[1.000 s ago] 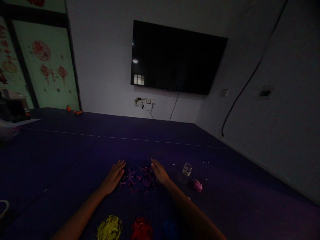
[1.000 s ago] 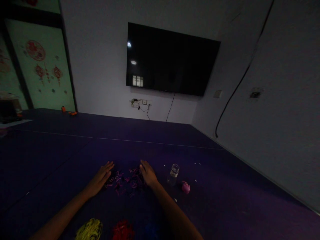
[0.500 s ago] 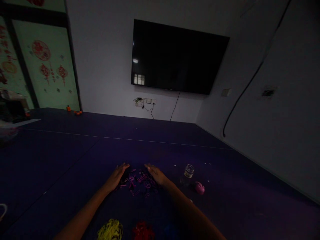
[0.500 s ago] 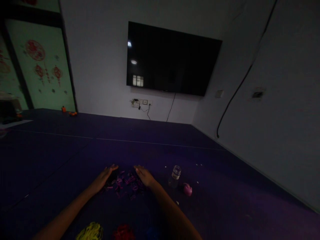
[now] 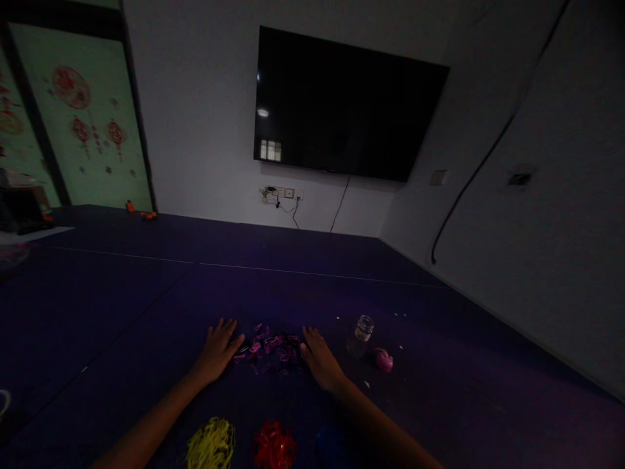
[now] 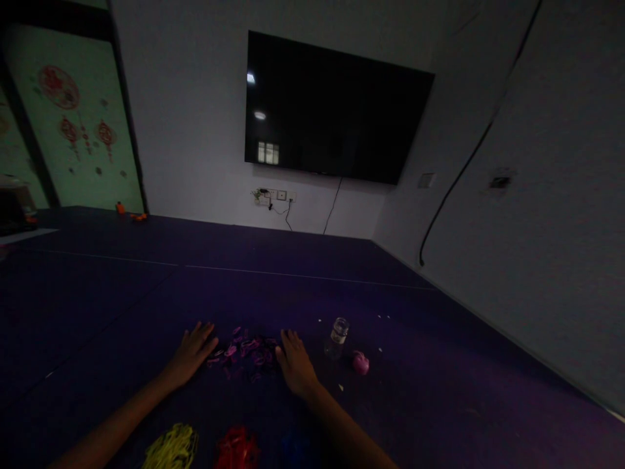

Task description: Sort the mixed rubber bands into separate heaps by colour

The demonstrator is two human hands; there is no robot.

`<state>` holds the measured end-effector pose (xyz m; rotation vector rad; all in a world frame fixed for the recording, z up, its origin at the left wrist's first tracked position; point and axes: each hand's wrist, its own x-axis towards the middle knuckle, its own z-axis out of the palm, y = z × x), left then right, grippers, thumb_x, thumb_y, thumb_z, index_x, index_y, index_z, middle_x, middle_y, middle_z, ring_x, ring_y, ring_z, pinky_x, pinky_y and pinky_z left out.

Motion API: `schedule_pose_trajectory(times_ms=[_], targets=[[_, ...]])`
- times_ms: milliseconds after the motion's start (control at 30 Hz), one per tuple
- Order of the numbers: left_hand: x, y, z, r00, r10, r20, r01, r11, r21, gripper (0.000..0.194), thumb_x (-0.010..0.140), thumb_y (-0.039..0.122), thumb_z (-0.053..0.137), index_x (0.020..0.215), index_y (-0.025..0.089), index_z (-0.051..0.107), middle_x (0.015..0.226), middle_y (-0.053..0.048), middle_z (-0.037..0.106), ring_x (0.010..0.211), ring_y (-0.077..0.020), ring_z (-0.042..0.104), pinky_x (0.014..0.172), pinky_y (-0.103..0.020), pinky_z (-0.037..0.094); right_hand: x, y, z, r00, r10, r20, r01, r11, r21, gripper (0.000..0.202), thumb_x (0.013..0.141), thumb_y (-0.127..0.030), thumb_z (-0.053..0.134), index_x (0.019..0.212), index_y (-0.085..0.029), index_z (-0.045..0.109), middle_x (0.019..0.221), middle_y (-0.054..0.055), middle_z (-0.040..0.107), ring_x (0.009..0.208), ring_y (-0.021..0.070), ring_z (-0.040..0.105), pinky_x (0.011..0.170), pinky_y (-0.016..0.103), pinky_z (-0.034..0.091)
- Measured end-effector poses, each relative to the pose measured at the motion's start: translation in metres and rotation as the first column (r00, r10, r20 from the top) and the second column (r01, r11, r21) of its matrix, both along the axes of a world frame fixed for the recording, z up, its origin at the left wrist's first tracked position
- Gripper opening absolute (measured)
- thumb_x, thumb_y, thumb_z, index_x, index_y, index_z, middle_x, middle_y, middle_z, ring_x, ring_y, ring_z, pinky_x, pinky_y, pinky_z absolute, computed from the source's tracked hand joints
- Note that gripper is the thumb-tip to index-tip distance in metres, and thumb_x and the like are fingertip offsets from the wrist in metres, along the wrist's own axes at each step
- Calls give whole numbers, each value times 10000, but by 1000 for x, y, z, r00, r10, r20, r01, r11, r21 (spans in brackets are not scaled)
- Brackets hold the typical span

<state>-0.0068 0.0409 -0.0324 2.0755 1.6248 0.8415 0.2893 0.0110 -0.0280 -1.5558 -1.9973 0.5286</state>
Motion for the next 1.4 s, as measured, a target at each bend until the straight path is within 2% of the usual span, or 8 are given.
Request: schedule_pose_trajectory(times_ms=[100, 267, 433, 600, 800, 1000, 1133, 1400], targets=[[34, 5, -9, 994, 96, 54, -96, 995, 0, 621, 895, 526, 280, 1296, 91, 468, 1419, -168, 395, 1378, -292, 188, 1113, -531, 103, -28, 6, -9, 999, -32, -3, 32, 999, 43, 647, 922, -533, 228, 1390, -108, 367, 1453, 148, 324, 1370, 271, 204, 1112, 472, 155], [76, 15, 8, 969, -32, 246, 38, 999, -19, 629, 925, 524, 159, 1317, 130, 453, 1407, -126, 429, 1346, -228, 302, 1108, -421, 235, -70, 29, 3, 968, 55, -246, -33, 995, 94, 678, 917, -569, 151, 1380, -133, 388, 1408, 136, 409, 1337, 239, 303, 1090, 451, 246], [47, 18, 19, 951, -161, 264, 160, 987, 25, 652, 896, 601, 164, 1323, 201, 454, 1440, -72, 392, 1368, -216, 249, 1128, -430, 184, -43, 22, 17, 961, 230, -152, -200, 961, 190, 638, 886, -606, 284, 1403, -237, 343, 1448, 99, 353, 1363, 242, 239, 1100, 501, 173], [36, 20, 9, 950, -219, 224, 247, 963, -108, 731, 861, 664, 176, 1291, 165, 494, 1420, -102, 417, 1354, -248, 284, 1132, -466, 141, -15, 9, 13, 867, 437, 238, -464, 883, 67, 1020, 635, -715, 587, 1445, -209, 228, 1506, 167, 163, 1380, 325, 126, 1092, 523, 144], [44, 7, 17, 822, -366, 437, 454, 884, -112, 725, 843, 692, 230, 1325, 199, 455, 1395, -89, 456, 1288, -257, 401, 1074, -454, 300, -23, 25, 17, 886, 322, 332, -381, 916, 128, 811, 808, -634, 450, 1452, -211, 199, 1513, 148, 154, 1387, 293, 116, 1095, 513, 146], [13, -9, 12, 898, -439, 35, 439, 898, -7, 1058, 486, 601, 778, 1389, 271, 336, 1469, -119, 326, 1362, -327, 234, 1109, -534, 146, 0, 24, 22, 928, 338, 155, -354, 930, 94, 786, 767, -634, 517, 1411, -226, 325, 1458, 130, 324, 1361, 292, 228, 1086, 511, 194], [15, -5, 2, 921, -382, 75, 380, 924, 41, 791, 647, 492, 733, 1341, 282, 418, 1381, -111, 466, 1268, -284, 422, 1059, -486, 315, 8, 18, 18, 937, 319, 144, -332, 941, 72, 925, 617, -637, 668, 1383, -202, 386, 1422, 140, 386, 1333, 316, 290, 1086, 502, 216], [17, -14, 7, 943, -332, -14, 318, 888, 333, 261, 805, 380, 608, 1029, 255, 656, 1155, -64, 637, 1112, -222, 556, 967, -428, 446, -9, 10, 17, 951, 276, 138, -303, 920, 247, 399, 854, -398, 526, 1207, -224, 591, 1271, 92, 569, 1206, 249, 487, 1012, 427, 374]])
